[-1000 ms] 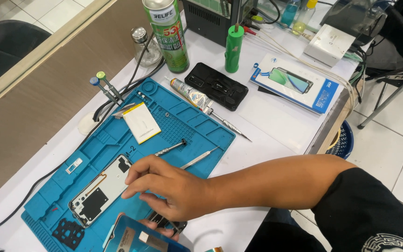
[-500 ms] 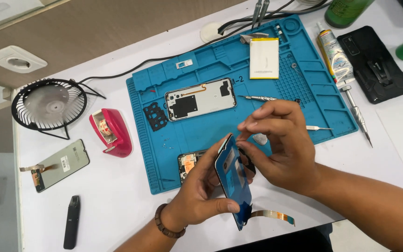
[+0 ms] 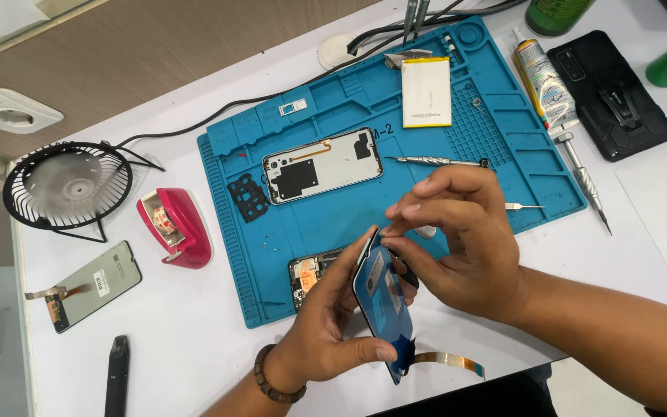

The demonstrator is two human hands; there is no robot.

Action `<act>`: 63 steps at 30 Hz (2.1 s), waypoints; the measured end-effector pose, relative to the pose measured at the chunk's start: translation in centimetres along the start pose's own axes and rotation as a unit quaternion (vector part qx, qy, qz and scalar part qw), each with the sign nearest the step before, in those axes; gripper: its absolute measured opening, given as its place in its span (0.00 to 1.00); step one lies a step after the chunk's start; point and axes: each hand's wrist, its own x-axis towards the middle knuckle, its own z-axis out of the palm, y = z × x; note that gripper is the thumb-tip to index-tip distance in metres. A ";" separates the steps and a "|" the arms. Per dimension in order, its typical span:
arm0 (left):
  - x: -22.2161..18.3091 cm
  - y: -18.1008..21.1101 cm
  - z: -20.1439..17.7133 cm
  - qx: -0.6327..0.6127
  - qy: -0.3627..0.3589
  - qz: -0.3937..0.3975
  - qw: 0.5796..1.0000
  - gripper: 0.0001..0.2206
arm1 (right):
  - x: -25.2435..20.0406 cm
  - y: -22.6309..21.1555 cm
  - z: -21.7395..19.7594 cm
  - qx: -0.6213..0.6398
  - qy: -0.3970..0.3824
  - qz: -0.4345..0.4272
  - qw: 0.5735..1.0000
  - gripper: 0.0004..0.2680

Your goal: Testing a replacement screen and disassembling the internal components of a smartphone, including removing the battery and prying the frame.

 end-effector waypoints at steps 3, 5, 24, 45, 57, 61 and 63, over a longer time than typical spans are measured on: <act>0.0 -0.1 0.0 0.008 -0.002 0.008 1.000 0.46 | -0.1 0.0 0.0 -0.008 -0.001 0.001 1.000 0.16; 0.1 -0.1 0.0 0.016 -0.004 0.014 1.000 0.46 | -0.2 0.1 -0.1 -0.007 0.002 0.008 1.000 0.16; 0.1 0.0 0.0 0.031 0.007 0.016 0.999 0.45 | -0.4 0.1 -0.1 0.039 -0.023 0.056 0.997 0.19; -0.3 -0.3 -1.0 -0.079 0.038 -0.028 0.996 0.46 | -0.2 0.0 -0.3 0.060 -0.099 0.036 0.993 0.15; -0.9 -1.4 -1.4 -0.094 0.044 -0.008 0.994 0.43 | 1.2 -0.5 -0.5 -0.047 -0.136 -0.025 0.989 0.08; -1.0 -1.9 -1.7 -0.089 0.032 0.043 0.995 0.40 | 1.2 -0.6 -0.6 -0.039 -0.143 -0.030 0.988 0.08; -0.2 -0.6 -1.3 -0.091 0.043 0.018 0.995 0.40 | 1.2 -0.7 -0.6 -0.026 -0.140 -0.024 0.990 0.08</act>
